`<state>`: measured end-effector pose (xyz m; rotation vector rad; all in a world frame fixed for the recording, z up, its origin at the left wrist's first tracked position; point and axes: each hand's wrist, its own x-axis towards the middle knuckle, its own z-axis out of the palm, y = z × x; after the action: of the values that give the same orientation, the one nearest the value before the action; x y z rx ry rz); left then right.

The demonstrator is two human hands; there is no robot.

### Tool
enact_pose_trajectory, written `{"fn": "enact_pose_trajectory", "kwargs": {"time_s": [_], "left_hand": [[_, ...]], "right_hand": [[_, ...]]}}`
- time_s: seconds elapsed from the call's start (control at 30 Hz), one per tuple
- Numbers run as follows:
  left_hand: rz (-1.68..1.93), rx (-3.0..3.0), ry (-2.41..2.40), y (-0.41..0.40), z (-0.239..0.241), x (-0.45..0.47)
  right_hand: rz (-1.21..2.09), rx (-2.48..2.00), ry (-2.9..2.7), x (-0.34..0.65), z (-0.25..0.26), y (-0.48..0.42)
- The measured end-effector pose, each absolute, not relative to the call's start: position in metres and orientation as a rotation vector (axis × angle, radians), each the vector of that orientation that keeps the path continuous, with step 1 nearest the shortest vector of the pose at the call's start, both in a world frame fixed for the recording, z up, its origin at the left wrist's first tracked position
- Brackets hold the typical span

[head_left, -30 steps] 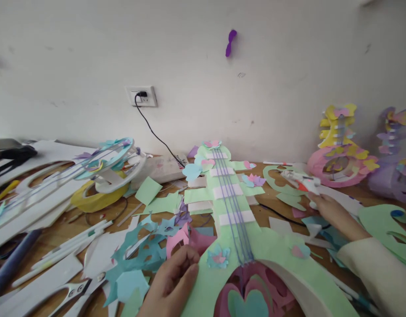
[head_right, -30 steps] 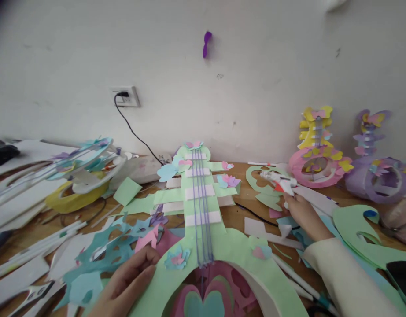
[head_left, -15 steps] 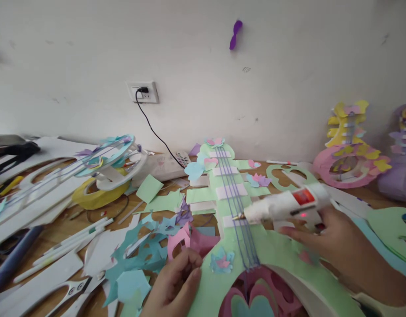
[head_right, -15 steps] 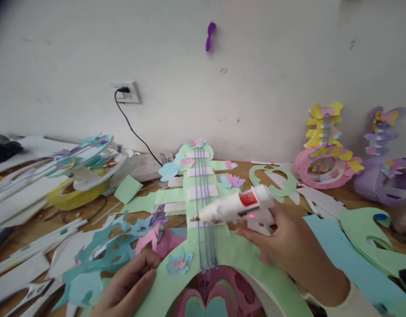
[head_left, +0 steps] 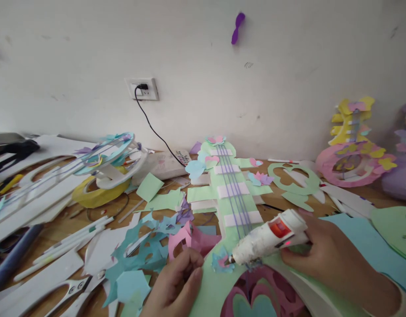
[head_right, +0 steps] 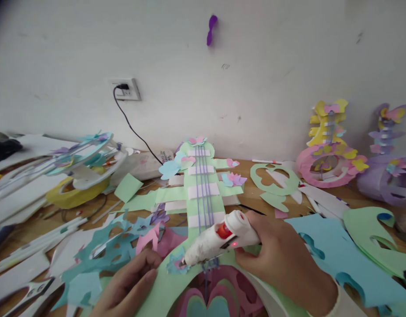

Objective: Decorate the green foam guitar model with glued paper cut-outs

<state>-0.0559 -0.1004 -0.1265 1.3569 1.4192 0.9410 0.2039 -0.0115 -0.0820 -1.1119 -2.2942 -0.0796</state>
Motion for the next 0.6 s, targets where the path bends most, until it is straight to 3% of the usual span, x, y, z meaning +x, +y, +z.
{"fn": "enact_pose_trajectory", "kwargs": {"time_s": [0.6], "left_hand": [[0.935,1.378,1.426,-0.1027,-0.1231,-0.0551]], "right_hand": [[-0.054,-1.097,-2.297,0.2051,-0.0857,-0.01]]}}
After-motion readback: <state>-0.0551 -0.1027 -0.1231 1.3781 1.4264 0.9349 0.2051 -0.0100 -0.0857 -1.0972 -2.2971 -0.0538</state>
